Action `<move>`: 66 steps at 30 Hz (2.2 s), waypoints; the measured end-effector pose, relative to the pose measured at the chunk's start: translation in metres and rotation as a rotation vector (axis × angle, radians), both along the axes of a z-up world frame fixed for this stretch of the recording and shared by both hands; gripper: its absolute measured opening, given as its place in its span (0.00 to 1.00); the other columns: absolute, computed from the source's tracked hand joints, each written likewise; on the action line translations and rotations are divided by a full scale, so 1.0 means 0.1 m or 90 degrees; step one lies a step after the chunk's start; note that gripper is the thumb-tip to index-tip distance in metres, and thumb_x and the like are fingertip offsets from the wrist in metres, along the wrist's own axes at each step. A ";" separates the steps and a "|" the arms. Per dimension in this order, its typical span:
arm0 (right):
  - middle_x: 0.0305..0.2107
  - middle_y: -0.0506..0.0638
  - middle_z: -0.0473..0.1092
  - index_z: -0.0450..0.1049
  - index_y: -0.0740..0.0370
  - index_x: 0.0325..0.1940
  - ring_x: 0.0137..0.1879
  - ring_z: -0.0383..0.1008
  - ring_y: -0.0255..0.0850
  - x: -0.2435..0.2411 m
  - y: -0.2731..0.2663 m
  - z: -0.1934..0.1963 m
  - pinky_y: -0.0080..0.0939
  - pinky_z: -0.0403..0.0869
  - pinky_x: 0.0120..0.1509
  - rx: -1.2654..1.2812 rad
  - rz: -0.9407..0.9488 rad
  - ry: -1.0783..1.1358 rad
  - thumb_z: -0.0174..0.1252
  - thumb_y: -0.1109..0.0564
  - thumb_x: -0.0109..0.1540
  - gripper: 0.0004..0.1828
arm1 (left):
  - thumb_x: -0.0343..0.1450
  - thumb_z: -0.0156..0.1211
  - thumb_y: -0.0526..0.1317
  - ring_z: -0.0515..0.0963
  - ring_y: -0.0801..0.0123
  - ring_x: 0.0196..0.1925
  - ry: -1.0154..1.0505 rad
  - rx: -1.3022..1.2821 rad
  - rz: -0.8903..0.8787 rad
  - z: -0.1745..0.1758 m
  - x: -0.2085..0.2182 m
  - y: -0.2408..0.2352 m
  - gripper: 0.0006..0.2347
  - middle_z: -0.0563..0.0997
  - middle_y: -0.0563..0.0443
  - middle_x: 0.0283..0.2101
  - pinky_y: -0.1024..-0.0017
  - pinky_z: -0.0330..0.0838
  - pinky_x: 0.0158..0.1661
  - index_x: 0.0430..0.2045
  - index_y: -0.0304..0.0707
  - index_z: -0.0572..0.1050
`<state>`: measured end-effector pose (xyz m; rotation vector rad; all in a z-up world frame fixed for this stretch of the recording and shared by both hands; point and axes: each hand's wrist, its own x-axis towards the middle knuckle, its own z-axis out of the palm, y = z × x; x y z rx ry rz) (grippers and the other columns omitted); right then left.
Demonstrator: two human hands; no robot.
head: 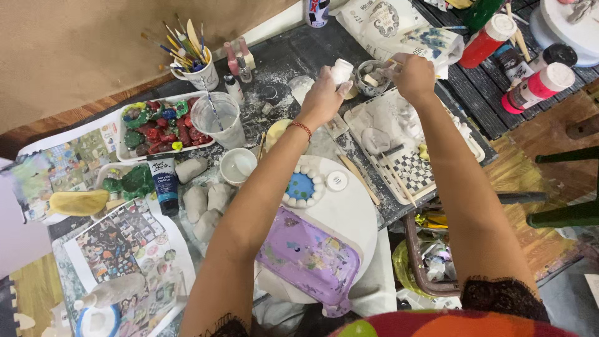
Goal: The person paints a purple ceramic container with light blue acrylic paint using a brush. They dip the brush into a small jar of paint and apply it to the surface of the container, which is placed on a rotating stand.
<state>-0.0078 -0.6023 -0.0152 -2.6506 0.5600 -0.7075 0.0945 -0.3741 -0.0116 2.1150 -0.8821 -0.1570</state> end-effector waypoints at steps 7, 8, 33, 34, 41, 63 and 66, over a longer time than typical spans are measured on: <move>0.36 0.57 0.76 0.72 0.64 0.52 0.48 0.72 0.59 0.23 -0.26 -0.37 0.74 0.57 0.53 -0.040 0.029 -0.040 0.58 0.52 0.71 0.12 | 0.72 0.60 0.50 0.80 0.40 0.50 -0.028 -0.020 -0.011 -0.08 -0.01 0.01 0.22 0.77 0.29 0.50 0.52 0.74 0.47 0.47 0.29 0.63; 0.36 0.56 0.77 0.73 0.63 0.51 0.50 0.72 0.59 0.23 -0.26 -0.39 0.74 0.57 0.54 -0.050 0.036 -0.033 0.55 0.53 0.71 0.10 | 0.72 0.59 0.51 0.80 0.40 0.50 -0.025 -0.016 -0.012 -0.09 -0.01 0.01 0.22 0.78 0.29 0.49 0.52 0.74 0.48 0.48 0.29 0.63; 0.35 0.49 0.80 0.81 0.56 0.43 0.40 0.79 0.47 0.01 0.05 -0.05 0.49 0.75 0.47 -0.047 0.026 -0.012 0.66 0.53 0.64 0.07 | 0.73 0.58 0.50 0.81 0.42 0.50 -0.010 0.017 -0.018 -0.10 -0.01 0.01 0.22 0.79 0.29 0.49 0.54 0.75 0.48 0.48 0.28 0.62; 0.34 0.49 0.80 0.81 0.56 0.41 0.40 0.79 0.48 0.01 0.05 -0.05 0.49 0.75 0.46 -0.068 0.018 -0.006 0.68 0.51 0.63 0.08 | 0.73 0.58 0.50 0.81 0.42 0.50 -0.025 0.010 -0.021 -0.12 -0.01 0.01 0.22 0.79 0.29 0.49 0.53 0.75 0.48 0.47 0.28 0.63; 0.25 0.52 0.77 0.83 0.51 0.39 0.30 0.78 0.49 0.09 0.10 -0.02 0.50 0.75 0.41 -0.147 0.011 0.058 0.68 0.47 0.61 0.09 | 0.73 0.59 0.50 0.81 0.42 0.51 0.004 0.013 -0.021 -0.10 -0.03 0.03 0.22 0.78 0.29 0.50 0.53 0.74 0.49 0.47 0.28 0.62; 0.22 0.61 0.67 0.71 0.65 0.34 0.30 0.66 0.51 0.00 0.24 0.00 0.54 0.70 0.40 0.062 -0.032 -0.140 0.53 0.48 0.77 0.23 | 0.71 0.60 0.43 0.84 0.54 0.47 0.162 -0.184 -0.087 0.01 -0.12 0.36 0.19 0.79 0.39 0.48 0.61 0.81 0.45 0.49 0.32 0.63; 0.23 0.51 0.60 0.61 0.62 0.26 0.31 0.59 0.36 -0.37 0.75 0.28 0.46 0.63 0.37 0.293 0.149 -0.316 0.45 0.47 0.83 0.32 | 0.65 0.65 0.32 0.81 0.56 0.55 0.009 -0.277 -0.165 0.20 -0.46 0.79 0.20 0.76 0.44 0.52 0.63 0.77 0.55 0.51 0.38 0.66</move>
